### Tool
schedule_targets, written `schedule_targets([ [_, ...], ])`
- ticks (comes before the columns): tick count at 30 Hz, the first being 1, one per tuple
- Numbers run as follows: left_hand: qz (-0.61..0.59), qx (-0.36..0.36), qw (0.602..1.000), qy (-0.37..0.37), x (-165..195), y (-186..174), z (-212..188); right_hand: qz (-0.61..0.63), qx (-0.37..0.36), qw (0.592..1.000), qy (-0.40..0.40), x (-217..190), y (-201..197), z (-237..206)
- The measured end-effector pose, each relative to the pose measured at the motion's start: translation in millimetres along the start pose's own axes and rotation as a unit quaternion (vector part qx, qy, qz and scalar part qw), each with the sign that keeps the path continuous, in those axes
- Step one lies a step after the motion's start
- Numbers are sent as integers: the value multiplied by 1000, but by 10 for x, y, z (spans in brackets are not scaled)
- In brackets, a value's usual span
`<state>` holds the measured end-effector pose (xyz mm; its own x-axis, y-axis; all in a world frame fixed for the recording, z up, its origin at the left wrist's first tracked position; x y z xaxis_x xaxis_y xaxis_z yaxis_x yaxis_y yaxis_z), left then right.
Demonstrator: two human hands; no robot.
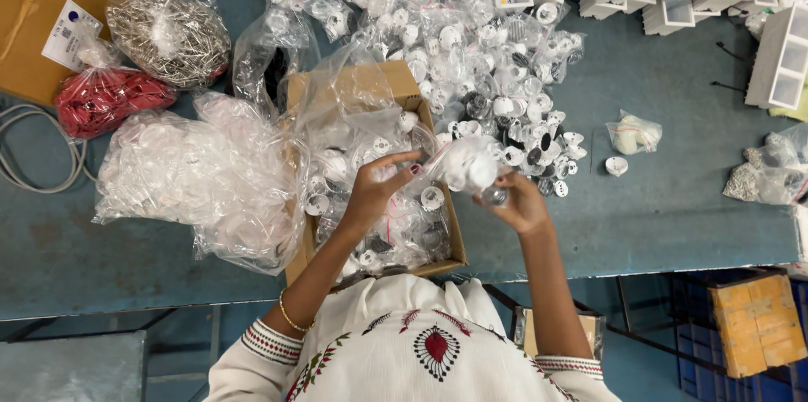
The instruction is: The person picks white plastic lamp holders one at a time from a cardboard box on the workbench, wraps each in a clear plastic bag, and places the bagged items back into the box and onto the table. The person repeats this bagging cycle throughout the episode.
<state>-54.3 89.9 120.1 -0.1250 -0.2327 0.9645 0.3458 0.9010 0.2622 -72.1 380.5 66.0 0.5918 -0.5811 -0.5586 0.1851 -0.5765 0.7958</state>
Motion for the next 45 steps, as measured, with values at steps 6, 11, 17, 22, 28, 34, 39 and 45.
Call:
schedule_targets([
  [6, 157, -35, 981, -111, 122, 24, -38, -80, 71, 992, 68, 352, -83, -173],
  [11, 141, -38, 977, -153, -62, -161, -209, -68, 50, 993, 82, 454, 163, -88],
  [17, -27, -83, 983, -162, -316, -215, -441, -604, 91, 790, 43, 494, 758, 17],
  [22, -130, -65, 972, -182, -442, -8, -467, -441, -20, 897, 2, 736, 1146, 57],
  [28, -86, -104, 981, -139, -251, 117, -478, -403, -58, 913, 17, 766, 1264, 111],
  [34, -295, -167, 932, -129, -52, 200, -527, -320, -67, 945, -4, 747, 1195, 56],
  [39, -373, -157, 909, -104, -85, 155, -527, -325, -89, 941, -10, 675, 1165, 32],
  [45, -101, -68, 985, -120, 279, -119, -583, -460, -86, 884, 16, 486, 1168, -147],
])
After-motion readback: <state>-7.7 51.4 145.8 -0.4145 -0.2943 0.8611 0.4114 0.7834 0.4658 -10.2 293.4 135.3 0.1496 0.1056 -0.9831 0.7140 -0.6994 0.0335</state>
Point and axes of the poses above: each hand's wrist, its own z-axis towards the middle knuckle, its own y-axis out of the palm, x = y × z, the point moved 4 cm from there along z, towards the middle knuckle, and after that the axes turned 12 degrees about -x, right-handed, at the moved point
